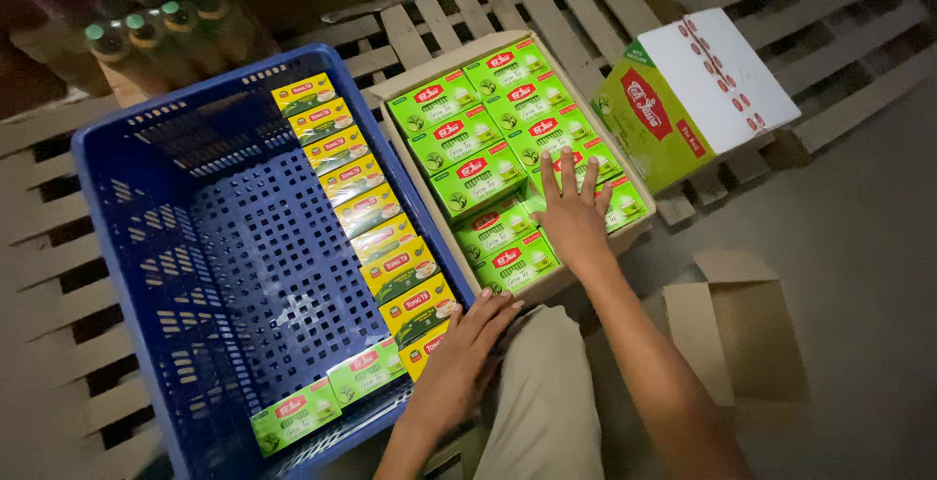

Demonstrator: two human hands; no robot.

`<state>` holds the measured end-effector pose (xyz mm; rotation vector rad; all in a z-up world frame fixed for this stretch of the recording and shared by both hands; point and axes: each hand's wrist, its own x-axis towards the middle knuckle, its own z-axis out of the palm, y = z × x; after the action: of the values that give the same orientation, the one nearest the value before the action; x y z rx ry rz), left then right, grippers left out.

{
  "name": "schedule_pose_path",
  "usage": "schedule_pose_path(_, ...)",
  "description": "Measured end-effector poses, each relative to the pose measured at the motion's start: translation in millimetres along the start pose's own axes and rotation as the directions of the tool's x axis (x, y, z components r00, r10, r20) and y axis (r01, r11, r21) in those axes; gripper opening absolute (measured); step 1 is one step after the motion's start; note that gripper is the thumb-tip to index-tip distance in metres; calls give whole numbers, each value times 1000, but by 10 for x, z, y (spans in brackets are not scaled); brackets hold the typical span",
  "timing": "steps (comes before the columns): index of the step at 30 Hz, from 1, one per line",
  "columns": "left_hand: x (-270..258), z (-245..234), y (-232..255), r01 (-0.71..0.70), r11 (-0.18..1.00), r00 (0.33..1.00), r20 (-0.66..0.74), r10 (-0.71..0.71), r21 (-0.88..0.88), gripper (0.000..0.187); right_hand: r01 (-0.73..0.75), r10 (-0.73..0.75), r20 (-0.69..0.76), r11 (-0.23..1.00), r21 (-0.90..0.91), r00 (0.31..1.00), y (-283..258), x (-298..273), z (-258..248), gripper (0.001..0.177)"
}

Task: The person transfers small green and yellow boxes from a blue plastic basket into a larger cardboard box. They arrange the items in rows, close the cardboard box flaps, and then begin transferring yellow boxes into a second cardboard box.

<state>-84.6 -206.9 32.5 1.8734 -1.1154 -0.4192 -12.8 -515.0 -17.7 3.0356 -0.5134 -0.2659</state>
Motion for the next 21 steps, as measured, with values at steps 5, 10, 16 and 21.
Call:
schedule_pose_path(5,-56,16,-3,3,1000,1000,0,-3,-6,70,28,-27,-61,999,23,998,-170,-175,-127,100)
schedule_pose_path(10,-79,89,-46,3,999,1000,-12,-3,45,84,259,-178,-312,935,242,933,-629,-554,-277,57)
schedule_pose_path(16,-557,-133,-20,-140,990,983,-129,134,-35,62,524,-266,-486,666,531,832,-1333,-767,-460,41)
schedule_pose_path(21,-1391,-336,-520,75,997,953,-295,-67,14,38,477,-251,-471,753,454,845,-1610,-758,-426,44)
